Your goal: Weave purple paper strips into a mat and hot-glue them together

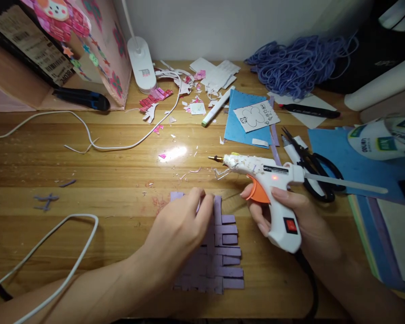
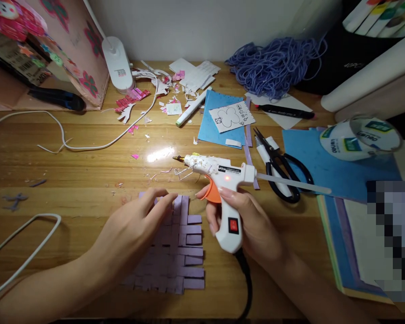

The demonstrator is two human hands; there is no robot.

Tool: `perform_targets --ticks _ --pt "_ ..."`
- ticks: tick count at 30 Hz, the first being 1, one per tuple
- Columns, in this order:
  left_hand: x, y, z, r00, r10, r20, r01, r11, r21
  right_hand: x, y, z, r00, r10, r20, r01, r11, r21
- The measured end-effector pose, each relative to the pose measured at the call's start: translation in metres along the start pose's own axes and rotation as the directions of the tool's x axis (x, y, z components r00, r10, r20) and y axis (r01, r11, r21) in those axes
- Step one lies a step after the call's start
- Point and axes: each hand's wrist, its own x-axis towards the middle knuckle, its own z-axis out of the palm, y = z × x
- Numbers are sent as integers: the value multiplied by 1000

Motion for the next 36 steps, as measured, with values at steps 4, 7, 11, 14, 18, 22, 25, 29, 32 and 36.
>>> perform_targets --ticks 4,7,11,14,18,22,25,29,32,36 --pt "-21 -2 2 999 26 -47 -30 996 -90 -8 2 -2 999 19 44 -22 997 70" --pt "-33 -1 5 996 33 -87 -44 991 -123 -17 2 -6 995 60 78 -68 992 105" --pt "-40 0 8 983 68 -170 -89 989 -120 -27 5 -13 969 205 135 -206 979 -10" --pt "-43 -2 8 967 102 -234 -131 985 -112 -32 7 -18 956 266 121 -249 958 -143" --pt "-50 -5 10 957 162 -241 -198 971 -132 -35 12 -21 943 319 94 -291 928 -231" --pt "-57 -2 11 947 190 -259 -241 953 -183 -37 15 -22 930 357 87 -324 908 -265" --pt "-63 2 9 954 189 -234 -235 954 -187 -40 18 -24 909 400 120 -340 876 -341" --pt "-70 4 7 964 202 -172 -236 950 -205 -45 23 -25 884 449 130 -355 826 -438" --pt "-72 4 8 964 210 -161 -243 943 -226 -48 29 -26 896 435 90 -351 819 -453" --pt "-73 4 12 965 211 -159 -245 938 -246 -48 38 -30 889 446 99 -361 819 -446"
